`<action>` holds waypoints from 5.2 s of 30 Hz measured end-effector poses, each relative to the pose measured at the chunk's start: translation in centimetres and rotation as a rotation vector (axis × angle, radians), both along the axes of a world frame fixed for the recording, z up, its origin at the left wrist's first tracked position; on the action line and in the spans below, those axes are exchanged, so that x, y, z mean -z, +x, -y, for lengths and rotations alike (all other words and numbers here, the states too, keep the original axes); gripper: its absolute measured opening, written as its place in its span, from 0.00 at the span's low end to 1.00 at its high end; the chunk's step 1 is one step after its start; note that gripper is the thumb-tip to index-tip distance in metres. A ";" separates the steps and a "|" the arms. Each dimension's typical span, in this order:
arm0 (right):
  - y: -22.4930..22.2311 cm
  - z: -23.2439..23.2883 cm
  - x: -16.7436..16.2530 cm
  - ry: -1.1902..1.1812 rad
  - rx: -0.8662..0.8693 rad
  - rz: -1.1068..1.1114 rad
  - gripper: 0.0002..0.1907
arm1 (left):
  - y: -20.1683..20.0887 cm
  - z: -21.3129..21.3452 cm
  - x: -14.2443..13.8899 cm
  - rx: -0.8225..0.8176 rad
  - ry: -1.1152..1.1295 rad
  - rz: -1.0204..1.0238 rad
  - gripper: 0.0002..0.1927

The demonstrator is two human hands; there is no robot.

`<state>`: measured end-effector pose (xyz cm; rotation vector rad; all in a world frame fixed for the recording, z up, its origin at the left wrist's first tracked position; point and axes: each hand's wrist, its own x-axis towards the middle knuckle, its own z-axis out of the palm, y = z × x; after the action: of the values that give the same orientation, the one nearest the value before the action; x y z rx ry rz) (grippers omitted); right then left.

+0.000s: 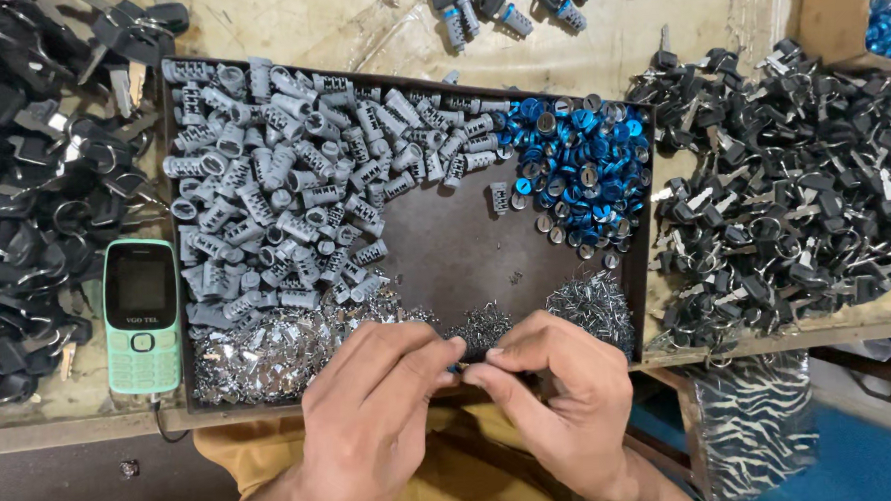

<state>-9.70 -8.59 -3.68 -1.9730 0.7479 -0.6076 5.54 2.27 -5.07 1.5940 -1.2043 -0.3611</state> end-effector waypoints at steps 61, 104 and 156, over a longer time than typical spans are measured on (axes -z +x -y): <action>1.8 8.0 0.4 -0.560 -0.091 -0.321 0.13 | 0.1 -0.8 2.8 0.195 0.300 -0.774 0.04; 0.4 1.0 1.1 0.513 -0.061 0.179 0.07 | 0.6 0.1 1.6 0.158 0.338 -1.341 0.04; -1.0 -2.0 1.2 -0.195 0.195 0.036 0.07 | -4.0 1.8 1.9 0.215 0.216 -1.724 0.05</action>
<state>-10.67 -6.62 -4.89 -2.0740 0.8938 -0.8580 1.55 0.45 -6.94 0.7195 0.0619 -1.5926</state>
